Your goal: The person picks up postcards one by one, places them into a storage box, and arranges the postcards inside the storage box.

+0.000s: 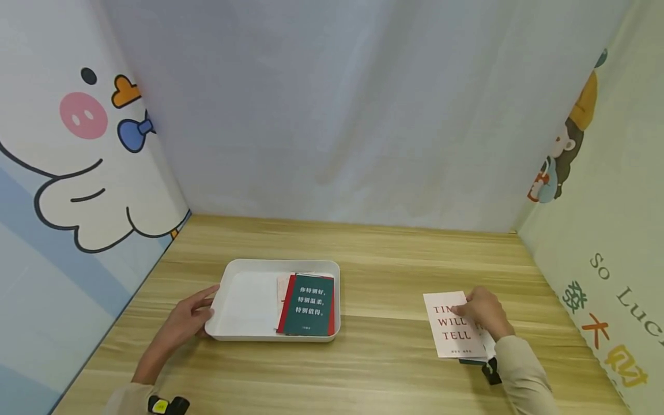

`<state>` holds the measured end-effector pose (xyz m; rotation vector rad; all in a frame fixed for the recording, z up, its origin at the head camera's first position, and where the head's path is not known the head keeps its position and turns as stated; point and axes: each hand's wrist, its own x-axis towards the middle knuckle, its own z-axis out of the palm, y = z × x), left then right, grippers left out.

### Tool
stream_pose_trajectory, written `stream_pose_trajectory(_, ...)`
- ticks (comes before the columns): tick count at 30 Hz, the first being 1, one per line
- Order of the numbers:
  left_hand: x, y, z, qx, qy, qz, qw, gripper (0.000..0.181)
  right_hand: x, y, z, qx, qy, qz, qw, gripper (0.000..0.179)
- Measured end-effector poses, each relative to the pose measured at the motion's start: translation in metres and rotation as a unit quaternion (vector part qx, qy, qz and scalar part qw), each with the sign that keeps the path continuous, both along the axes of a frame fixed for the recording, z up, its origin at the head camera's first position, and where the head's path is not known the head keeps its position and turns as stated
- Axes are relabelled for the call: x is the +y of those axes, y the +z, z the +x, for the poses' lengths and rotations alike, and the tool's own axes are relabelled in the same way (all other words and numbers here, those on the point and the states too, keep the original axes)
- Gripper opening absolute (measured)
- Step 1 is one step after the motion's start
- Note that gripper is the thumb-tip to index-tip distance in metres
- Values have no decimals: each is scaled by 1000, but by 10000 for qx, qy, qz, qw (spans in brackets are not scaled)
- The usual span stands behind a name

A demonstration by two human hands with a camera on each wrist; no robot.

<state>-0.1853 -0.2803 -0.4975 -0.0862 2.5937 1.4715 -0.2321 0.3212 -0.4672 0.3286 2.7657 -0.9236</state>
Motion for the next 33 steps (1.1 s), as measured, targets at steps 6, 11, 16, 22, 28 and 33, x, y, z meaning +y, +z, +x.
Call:
stream_pose_trajectory(6, 0, -2, -1, -30, 18, -73, 10000, 59, 7, 0, -3, -25, -139, -336, 9993, 21)
stream_pose_trajectory(11, -1, -3, 0, -50, -5, -36, 10000, 59, 7, 4, -2, -171, -215, -614, 9977, 18)
stream_pose_trajectory(16, 0, -1, -1, -47, 11, -40, 10000, 59, 8, 5, -2, -177, -172, -992, 9948, 17)
stream_pose_trajectory(22, 1, 1, 0, 18, -52, 11, 10000, 59, 11, 2, -4, -238, -194, -1444, 9890, 22)
stream_pose_trajectory(28, 1, 1, 0, -8, -62, -72, 10000, 59, 14, 2, -2, -217, -203, -1884, 9816, 32)
stream_pose_trajectory(33, 0, 1, 0, -17, -57, -131, 9999, 58, 13, 6, -2, -215, -211, -2351, 9715, 42)
